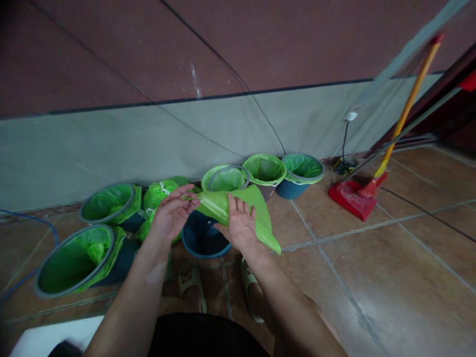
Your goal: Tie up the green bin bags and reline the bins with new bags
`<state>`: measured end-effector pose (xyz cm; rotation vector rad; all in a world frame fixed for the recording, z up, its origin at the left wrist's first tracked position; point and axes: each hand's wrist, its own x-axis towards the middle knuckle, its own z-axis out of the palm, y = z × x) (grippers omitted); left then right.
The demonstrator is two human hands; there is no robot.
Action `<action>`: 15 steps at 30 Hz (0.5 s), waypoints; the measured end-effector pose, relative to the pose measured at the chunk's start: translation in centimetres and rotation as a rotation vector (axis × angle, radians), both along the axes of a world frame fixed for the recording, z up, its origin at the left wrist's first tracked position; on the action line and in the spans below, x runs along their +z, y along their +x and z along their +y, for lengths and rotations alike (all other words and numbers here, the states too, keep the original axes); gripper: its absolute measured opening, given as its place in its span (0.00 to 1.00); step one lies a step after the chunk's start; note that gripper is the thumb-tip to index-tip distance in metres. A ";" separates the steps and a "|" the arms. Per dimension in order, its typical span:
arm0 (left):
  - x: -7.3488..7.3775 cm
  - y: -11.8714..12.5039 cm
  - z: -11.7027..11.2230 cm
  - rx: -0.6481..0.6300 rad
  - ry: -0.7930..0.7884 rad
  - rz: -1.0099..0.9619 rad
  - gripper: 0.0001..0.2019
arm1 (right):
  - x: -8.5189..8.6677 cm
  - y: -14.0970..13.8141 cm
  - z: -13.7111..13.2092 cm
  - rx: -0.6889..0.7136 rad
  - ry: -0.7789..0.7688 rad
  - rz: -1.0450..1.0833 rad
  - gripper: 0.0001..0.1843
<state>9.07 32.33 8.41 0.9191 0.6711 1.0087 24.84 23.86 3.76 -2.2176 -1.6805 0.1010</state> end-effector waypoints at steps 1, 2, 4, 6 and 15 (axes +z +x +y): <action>0.1 0.1 -0.2 -0.031 -0.004 -0.006 0.18 | -0.2 -0.3 0.1 -0.024 -0.006 -0.013 0.48; 0.2 0.1 -0.4 -0.052 -0.006 -0.008 0.18 | -0.2 -0.4 0.1 -0.045 -0.010 -0.029 0.45; 0.3 0.0 -0.5 -0.051 -0.006 0.003 0.18 | -0.2 -0.3 0.2 -0.083 -0.024 -0.069 0.37; 0.3 -0.5 -0.2 -0.001 -0.005 0.006 0.18 | -0.1 0.1 0.1 -0.113 -0.052 -0.102 0.32; -2.1 -1.3 1.5 0.470 0.072 0.241 0.22 | -0.1 1.2 -0.2 -0.151 -0.122 0.000 0.27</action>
